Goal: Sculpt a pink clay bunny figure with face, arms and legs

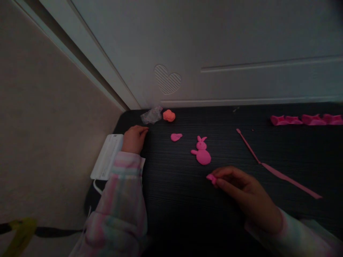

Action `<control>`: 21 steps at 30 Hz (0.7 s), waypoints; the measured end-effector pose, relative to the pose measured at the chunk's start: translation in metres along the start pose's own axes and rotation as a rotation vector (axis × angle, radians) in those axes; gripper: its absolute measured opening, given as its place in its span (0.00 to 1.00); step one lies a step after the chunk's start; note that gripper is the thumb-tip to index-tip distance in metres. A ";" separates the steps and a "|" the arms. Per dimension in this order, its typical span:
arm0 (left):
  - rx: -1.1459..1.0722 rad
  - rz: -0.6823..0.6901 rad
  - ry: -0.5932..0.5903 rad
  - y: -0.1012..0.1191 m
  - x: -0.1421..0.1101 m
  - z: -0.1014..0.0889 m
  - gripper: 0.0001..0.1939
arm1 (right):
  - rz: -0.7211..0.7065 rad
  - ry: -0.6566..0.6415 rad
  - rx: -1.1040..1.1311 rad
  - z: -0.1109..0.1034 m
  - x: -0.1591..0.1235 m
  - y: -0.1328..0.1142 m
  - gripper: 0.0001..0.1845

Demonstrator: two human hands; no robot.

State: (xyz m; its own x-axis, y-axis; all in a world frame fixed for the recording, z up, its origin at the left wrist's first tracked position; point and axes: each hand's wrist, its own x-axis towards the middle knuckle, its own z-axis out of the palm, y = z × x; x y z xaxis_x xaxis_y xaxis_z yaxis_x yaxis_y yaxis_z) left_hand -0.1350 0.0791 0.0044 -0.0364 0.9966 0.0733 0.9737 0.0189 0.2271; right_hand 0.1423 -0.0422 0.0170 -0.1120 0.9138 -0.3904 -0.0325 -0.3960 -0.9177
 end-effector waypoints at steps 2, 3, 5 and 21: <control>0.011 -0.011 0.011 -0.001 0.001 0.001 0.12 | 0.004 0.003 0.001 0.000 0.000 0.000 0.07; 0.017 -0.018 0.019 -0.001 0.001 0.002 0.12 | 0.004 0.004 0.004 0.001 0.000 0.000 0.07; 0.029 -0.032 0.034 0.000 0.001 0.002 0.12 | 0.007 0.001 0.015 0.001 -0.001 0.001 0.07; 0.048 -0.101 0.111 0.006 0.000 -0.004 0.17 | 0.005 -0.013 0.010 0.000 -0.001 0.001 0.06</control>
State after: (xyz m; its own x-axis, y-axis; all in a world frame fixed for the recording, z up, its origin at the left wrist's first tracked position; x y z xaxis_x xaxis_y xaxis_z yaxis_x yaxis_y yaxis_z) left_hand -0.1304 0.0791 0.0100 -0.1567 0.9745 0.1604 0.9734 0.1249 0.1919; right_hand 0.1426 -0.0432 0.0169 -0.1246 0.9108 -0.3937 -0.0420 -0.4012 -0.9150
